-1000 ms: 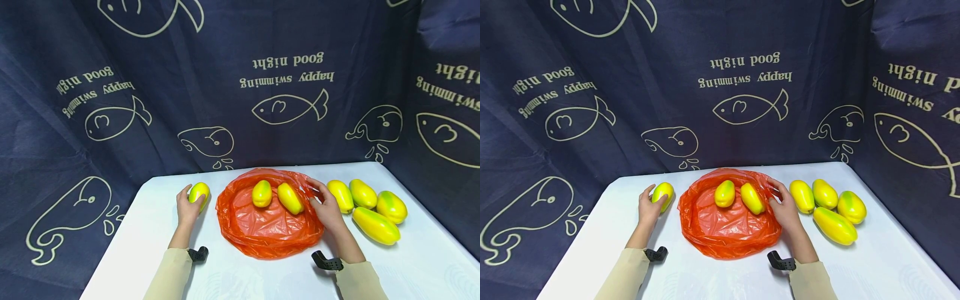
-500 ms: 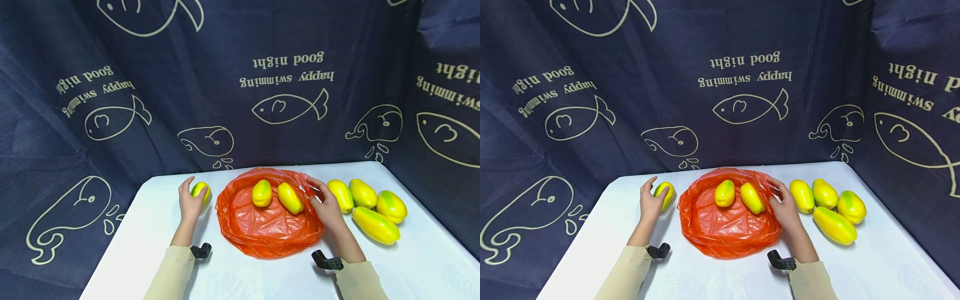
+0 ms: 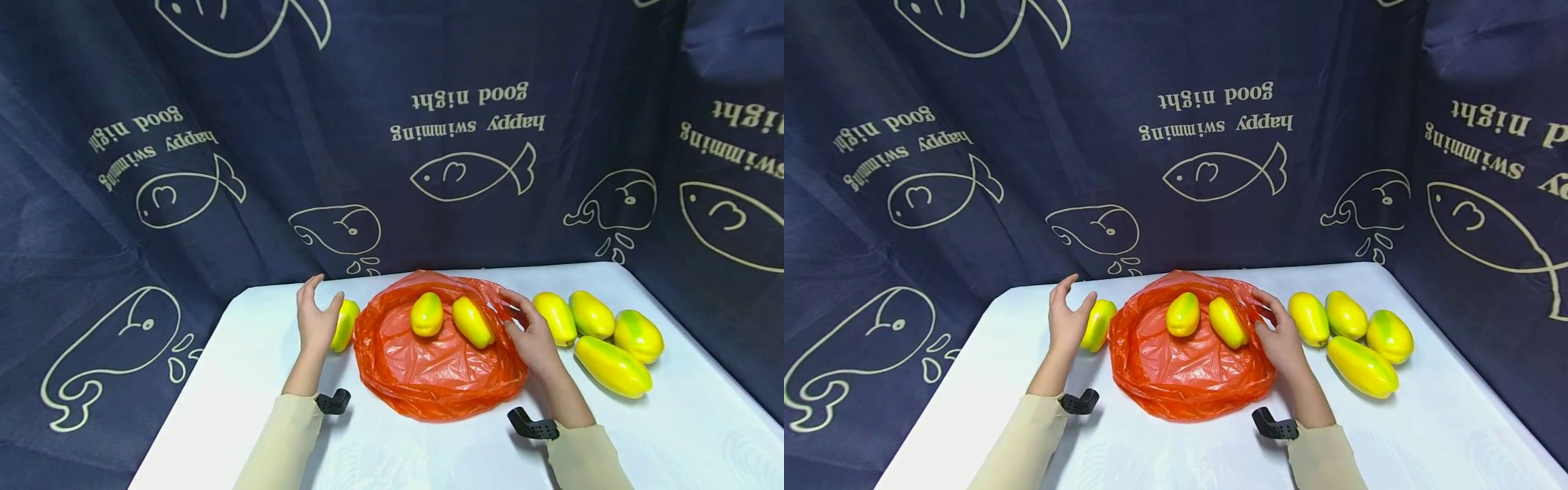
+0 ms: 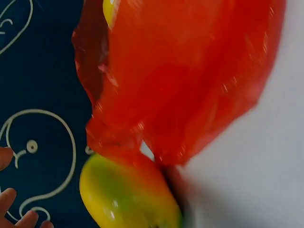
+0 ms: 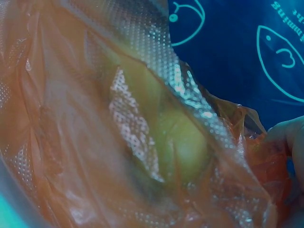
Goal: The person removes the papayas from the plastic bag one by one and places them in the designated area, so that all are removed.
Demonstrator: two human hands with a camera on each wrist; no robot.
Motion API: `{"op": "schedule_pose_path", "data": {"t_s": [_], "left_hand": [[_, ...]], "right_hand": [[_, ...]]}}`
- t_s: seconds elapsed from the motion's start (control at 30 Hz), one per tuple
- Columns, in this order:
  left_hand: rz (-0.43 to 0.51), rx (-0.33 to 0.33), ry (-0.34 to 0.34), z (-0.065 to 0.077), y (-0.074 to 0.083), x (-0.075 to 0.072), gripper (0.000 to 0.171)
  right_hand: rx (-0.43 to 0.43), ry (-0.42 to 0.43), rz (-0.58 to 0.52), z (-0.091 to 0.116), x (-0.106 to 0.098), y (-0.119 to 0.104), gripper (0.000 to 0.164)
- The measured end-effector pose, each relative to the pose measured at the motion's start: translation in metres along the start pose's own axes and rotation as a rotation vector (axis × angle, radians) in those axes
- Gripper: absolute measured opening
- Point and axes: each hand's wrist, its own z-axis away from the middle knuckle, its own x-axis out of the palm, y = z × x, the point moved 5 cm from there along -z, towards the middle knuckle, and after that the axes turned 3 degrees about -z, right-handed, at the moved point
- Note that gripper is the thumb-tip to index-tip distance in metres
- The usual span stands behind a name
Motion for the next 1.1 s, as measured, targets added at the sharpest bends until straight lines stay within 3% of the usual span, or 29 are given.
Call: {"op": "schedule_pose_path", "data": {"t_s": [0.23, 0.43, 0.63, 0.83, 1.1], "left_hand": [[0.094, 0.124, -0.037, 0.01, 0.03, 0.012, 0.053], [0.135, 0.216, -0.095, 0.018, 0.05, 0.031, 0.053], [0.16, 0.235, -0.152, 0.026, 0.059, 0.051, 0.054], [0.127, 0.232, -0.199, 0.033, 0.065, 0.069, 0.054], [0.129, 0.204, -0.263, 0.043, 0.059, 0.092, 0.056]], "right_hand": [[0.007, -0.001, -0.004, -0.001, 0.0, 0.0, 0.065], [0.01, 0.0, -0.008, -0.001, -0.001, 0.001, 0.064], [0.023, -0.003, -0.015, 0.001, -0.001, -0.002, 0.065], [0.016, 0.0, -0.019, 0.001, -0.001, -0.002, 0.065], [0.002, 0.004, -0.017, 0.002, -0.002, -0.002, 0.063]]}}
